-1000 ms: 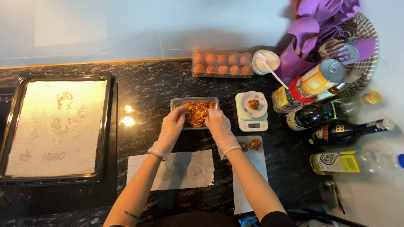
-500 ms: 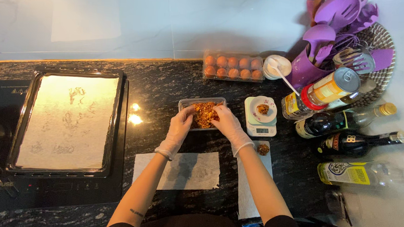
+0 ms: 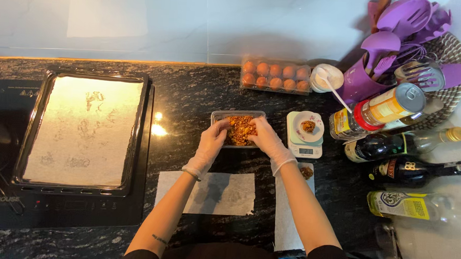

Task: The person wears gloves and uses their hands to scoop a mixture of nuts and sticky ingredients from a plastic container, then rolls the portions into small round balls and places them onto pieces of paper on a kitchen counter, occasionally using a small digital scale to check the weight.

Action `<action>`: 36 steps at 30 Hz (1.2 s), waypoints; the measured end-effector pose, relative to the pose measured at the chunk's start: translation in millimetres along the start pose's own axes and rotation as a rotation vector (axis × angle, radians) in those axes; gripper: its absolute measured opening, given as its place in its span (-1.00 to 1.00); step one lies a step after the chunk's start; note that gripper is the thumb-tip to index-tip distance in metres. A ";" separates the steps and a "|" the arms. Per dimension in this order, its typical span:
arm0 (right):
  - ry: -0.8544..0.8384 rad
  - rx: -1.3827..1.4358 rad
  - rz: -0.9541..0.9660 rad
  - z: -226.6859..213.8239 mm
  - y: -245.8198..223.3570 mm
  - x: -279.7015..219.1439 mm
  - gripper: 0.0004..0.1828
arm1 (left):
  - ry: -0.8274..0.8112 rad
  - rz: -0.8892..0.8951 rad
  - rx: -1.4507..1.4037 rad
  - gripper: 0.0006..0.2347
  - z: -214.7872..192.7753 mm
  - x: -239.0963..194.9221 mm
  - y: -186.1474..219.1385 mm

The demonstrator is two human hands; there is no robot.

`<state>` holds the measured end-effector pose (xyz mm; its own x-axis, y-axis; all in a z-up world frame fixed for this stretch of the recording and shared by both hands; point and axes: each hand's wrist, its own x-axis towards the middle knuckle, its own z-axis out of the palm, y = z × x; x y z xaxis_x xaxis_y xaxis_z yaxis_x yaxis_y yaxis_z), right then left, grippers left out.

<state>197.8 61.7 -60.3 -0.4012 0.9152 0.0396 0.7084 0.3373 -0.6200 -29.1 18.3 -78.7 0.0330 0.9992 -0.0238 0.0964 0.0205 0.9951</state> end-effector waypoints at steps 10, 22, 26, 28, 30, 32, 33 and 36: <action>0.092 0.010 0.034 9.4 -2.4 -17.7 -0.62 | 0.018 0.016 0.052 -0.69 0.5 -2.2 3.7; 0.006 0.426 0.279 1.5 24.9 -10.1 -0.38 | 0.007 -0.049 -0.040 -0.70 -1.8 -1.8 -1.1; 0.065 0.153 0.206 2.2 13.9 -5.5 -0.65 | -0.010 -0.028 -0.025 -0.69 -3.4 -3.1 3.4; 0.075 0.094 0.149 -1.2 7.2 -1.7 -0.71 | -0.010 -0.036 -0.035 -0.69 -3.6 -2.6 10.5; -0.054 -0.180 0.146 -3.6 2.8 -0.7 -0.81 | -0.025 -0.086 -0.053 -0.68 -6.7 -6.2 18.4; -0.011 -0.122 0.112 -7.0 4.4 2.6 -0.81 | -0.039 -0.131 -0.071 -0.67 -8.1 -6.6 25.8; 0.030 -0.064 0.078 -7.3 6.4 4.4 -0.81 | -0.040 -0.120 -0.085 -0.68 -7.7 -7.0 28.3; 0.244 0.029 0.040 -3.1 13.7 9.0 -0.76 | -0.033 -0.129 -0.069 -0.68 -8.1 -7.0 31.2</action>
<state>205.7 75.3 -66.0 -0.2185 0.9549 0.2008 0.7027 0.2968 -0.6466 -34.4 12.3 -46.7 0.0581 0.9864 -0.1535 0.0335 0.1518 0.9878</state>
